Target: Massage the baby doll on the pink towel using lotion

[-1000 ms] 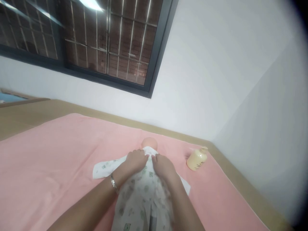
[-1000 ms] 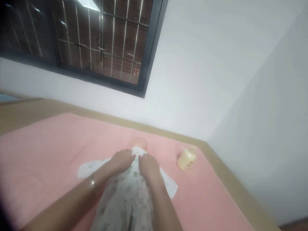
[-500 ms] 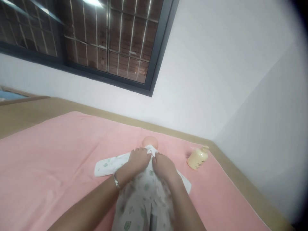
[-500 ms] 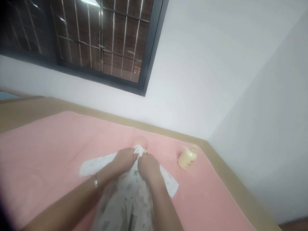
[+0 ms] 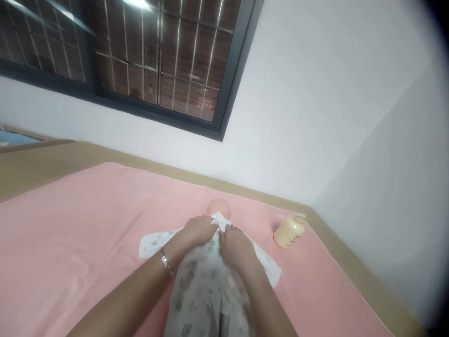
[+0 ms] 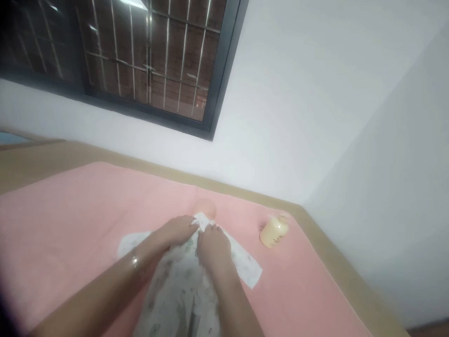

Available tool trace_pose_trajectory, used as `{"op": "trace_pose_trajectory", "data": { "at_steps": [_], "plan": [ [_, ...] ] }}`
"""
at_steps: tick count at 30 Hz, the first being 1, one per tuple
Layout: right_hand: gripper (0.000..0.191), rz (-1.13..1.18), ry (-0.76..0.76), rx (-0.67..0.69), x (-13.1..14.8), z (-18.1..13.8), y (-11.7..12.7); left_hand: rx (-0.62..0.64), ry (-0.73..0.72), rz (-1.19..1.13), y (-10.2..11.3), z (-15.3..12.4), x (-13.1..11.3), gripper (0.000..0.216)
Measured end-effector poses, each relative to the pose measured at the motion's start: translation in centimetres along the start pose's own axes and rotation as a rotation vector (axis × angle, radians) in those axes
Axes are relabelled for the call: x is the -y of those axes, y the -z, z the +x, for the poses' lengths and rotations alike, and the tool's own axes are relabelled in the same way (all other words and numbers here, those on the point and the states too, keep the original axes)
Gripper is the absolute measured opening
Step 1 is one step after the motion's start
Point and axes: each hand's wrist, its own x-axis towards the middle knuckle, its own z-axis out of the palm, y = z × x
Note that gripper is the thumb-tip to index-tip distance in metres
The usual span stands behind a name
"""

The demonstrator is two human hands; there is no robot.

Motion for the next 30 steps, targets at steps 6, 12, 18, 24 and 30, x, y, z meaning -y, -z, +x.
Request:
{"op": "trace_pose_trajectory", "data": {
  "at_steps": [6,12,18,24,30],
  "plan": [
    [0.049,0.124,-0.089,0.018,-1.9,2.4,-1.0,-0.025,0.04,0.148,-0.7,-1.4,-2.8,0.025],
    [0.053,0.123,-0.085,0.024,-1.9,2.3,-0.6,-0.023,0.069,0.108,-0.7,-0.7,-1.6,0.028],
    [0.042,0.026,-0.028,0.037,-0.5,0.3,0.8,-0.068,0.098,0.065,-1.9,0.8,-0.1,0.046],
    [0.053,0.219,-0.099,0.086,-2.4,2.1,0.0,-0.133,0.099,0.196,-2.6,-0.7,-2.4,0.04],
    [0.054,0.26,-0.029,0.109,-3.0,2.3,0.0,-0.107,0.056,0.166,-2.5,-0.7,-2.0,0.031]
  ]
}}
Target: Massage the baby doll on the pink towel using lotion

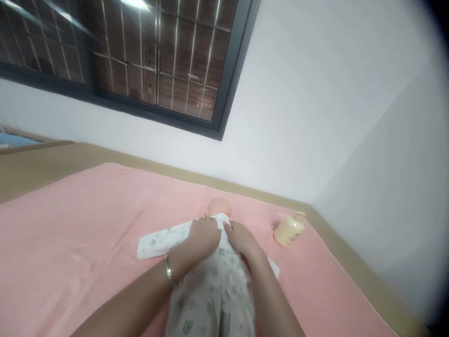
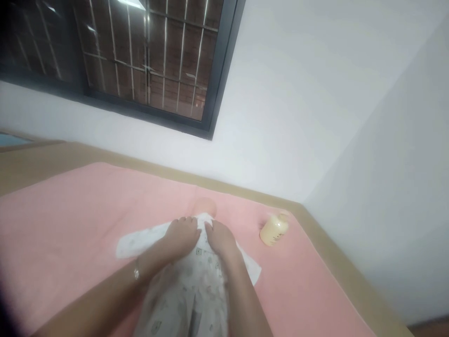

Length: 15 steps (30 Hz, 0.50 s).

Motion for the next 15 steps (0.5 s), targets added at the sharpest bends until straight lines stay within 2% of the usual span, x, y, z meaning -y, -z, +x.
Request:
{"op": "trace_pose_trajectory", "data": {
  "at_steps": [6,8,12,15],
  "plan": [
    [0.047,-0.138,0.055,-0.037,1.1,-1.4,0.4,0.053,0.123,-0.197,-0.3,2.1,2.1,0.044],
    [0.048,-0.135,0.044,-0.035,1.0,-1.2,0.3,0.031,0.156,-0.171,-0.4,1.8,1.6,0.047],
    [0.049,-0.118,-0.035,-0.048,0.4,0.0,-0.3,-0.094,0.143,0.039,-0.5,0.1,-0.8,0.048],
    [0.051,-0.115,-0.041,-0.043,0.2,0.5,-0.5,-0.086,0.114,0.085,-0.4,-0.6,-1.8,0.043]
  ]
}}
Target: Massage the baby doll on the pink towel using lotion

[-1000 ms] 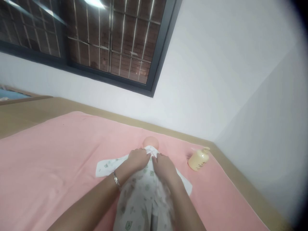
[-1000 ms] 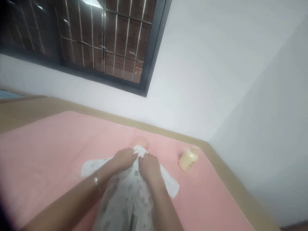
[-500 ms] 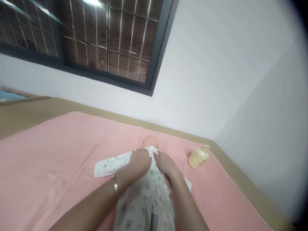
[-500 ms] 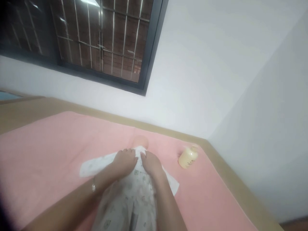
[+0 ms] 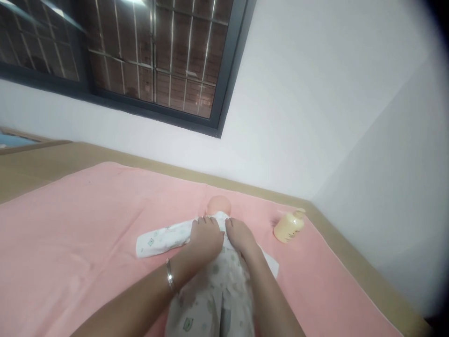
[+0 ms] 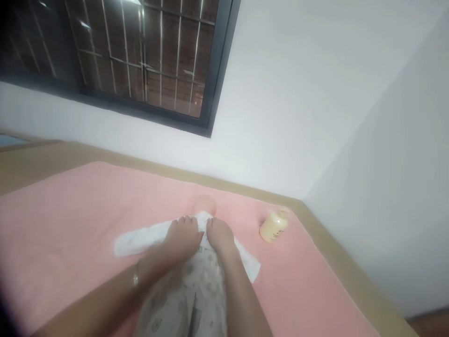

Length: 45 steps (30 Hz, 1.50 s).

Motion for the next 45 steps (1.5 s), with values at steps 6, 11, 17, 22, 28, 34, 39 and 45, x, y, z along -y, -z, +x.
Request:
{"op": "trace_pose_trajectory", "data": {
  "at_steps": [6,11,17,22,28,34,39,45],
  "plan": [
    [0.045,-0.055,0.022,-0.031,0.9,-1.2,0.5,0.05,0.043,-0.119,-0.1,1.5,1.7,0.045],
    [0.043,-0.073,-0.006,-0.06,1.1,-0.9,-0.1,0.07,0.106,-0.229,-0.8,2.6,2.5,0.052],
    [0.049,-0.014,-0.104,-0.054,0.1,0.9,-1.6,0.091,0.175,-0.331,-2.0,3.6,2.5,0.061],
    [0.057,0.065,-0.151,-0.029,-0.9,1.6,-2.1,0.135,0.208,-0.456,-2.7,4.1,3.1,0.066],
    [0.056,0.178,-0.187,-0.079,-1.9,2.3,-3.0,0.092,0.211,-0.442,-3.2,4.1,3.3,0.064],
    [0.046,0.218,-0.194,-0.156,-2.3,2.5,-3.5,0.061,0.218,-0.453,-3.5,4.1,3.3,0.061],
    [0.039,0.223,-0.206,-0.183,-2.5,2.7,-3.7,0.052,0.219,-0.45,-3.6,4.2,3.3,0.059],
    [0.031,0.209,-0.205,-0.191,-2.5,2.7,-3.8,0.048,0.216,-0.446,-3.7,4.2,3.4,0.06]
  ]
}}
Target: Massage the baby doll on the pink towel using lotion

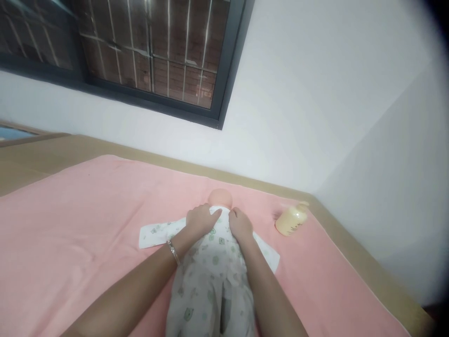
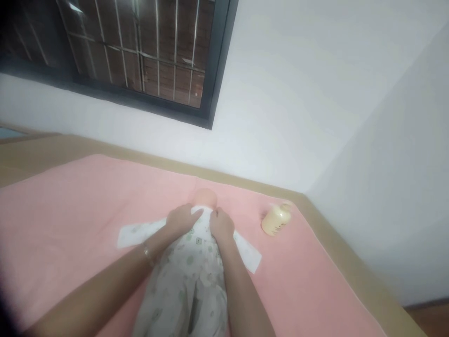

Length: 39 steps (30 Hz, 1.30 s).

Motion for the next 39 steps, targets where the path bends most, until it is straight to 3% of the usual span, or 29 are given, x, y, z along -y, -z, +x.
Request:
{"op": "trace_pose_trajectory", "data": {
  "at_steps": [31,39],
  "plan": [
    [0.037,-0.044,0.001,0.017,0.7,-0.4,0.5,0.014,0.016,0.066,0.6,-0.1,-0.4,0.057],
    [0.045,-0.125,0.004,0.099,1.5,-0.5,1.4,0.038,0.017,0.1,1.2,-0.4,-0.8,0.06]
  ]
}}
